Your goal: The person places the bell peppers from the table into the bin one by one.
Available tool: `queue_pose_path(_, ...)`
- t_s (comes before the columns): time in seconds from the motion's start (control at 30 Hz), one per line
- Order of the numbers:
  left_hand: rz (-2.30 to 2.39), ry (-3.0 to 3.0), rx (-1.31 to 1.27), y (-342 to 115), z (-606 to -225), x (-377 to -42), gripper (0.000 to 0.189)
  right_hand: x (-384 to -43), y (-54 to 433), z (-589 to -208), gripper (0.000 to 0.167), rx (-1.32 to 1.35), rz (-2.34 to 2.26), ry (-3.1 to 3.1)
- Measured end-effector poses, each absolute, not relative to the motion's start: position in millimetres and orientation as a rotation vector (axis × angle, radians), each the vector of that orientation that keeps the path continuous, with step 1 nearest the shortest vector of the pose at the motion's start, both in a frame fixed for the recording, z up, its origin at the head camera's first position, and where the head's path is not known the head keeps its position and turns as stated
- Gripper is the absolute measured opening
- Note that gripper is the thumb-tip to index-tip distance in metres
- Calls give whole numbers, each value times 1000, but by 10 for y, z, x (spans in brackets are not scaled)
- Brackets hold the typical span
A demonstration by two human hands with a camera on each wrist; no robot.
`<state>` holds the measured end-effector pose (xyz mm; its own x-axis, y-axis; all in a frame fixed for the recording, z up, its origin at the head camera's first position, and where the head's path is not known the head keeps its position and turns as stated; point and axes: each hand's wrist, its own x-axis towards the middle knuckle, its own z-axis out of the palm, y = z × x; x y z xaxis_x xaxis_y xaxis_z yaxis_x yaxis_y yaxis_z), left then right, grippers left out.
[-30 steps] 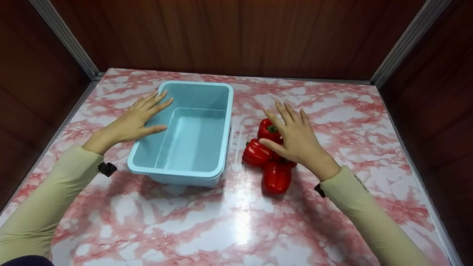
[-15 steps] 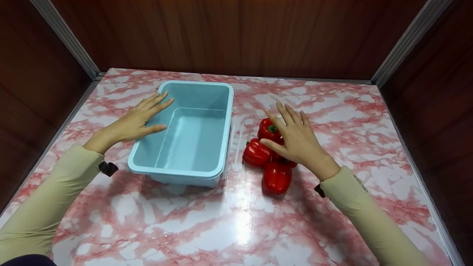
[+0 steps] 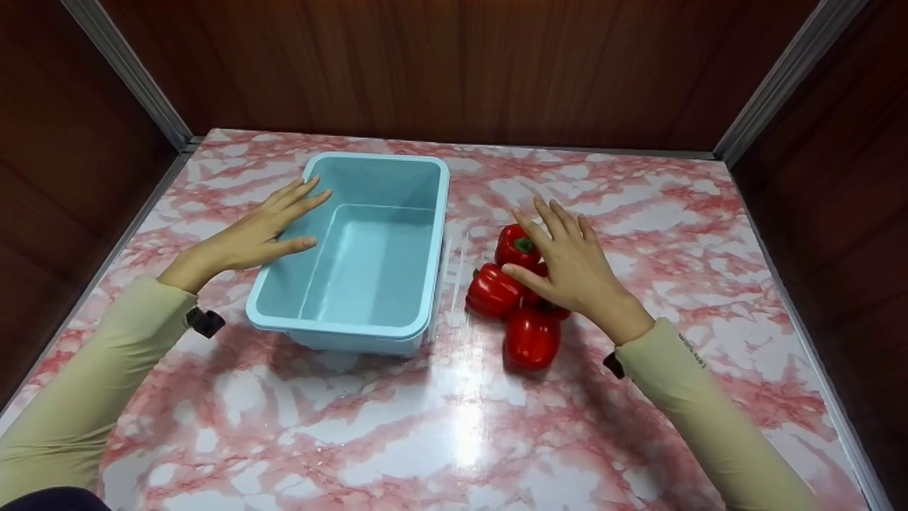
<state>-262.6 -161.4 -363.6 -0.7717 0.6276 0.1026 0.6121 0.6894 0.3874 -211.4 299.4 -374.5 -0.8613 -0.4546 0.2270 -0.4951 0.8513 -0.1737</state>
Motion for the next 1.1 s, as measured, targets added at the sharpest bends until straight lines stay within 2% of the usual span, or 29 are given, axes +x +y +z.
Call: queue_pose_path(1.1,657,2845,1000,-1616,-3699,-2633,70,-2113,3126,-3913,78,656,405,-2879)
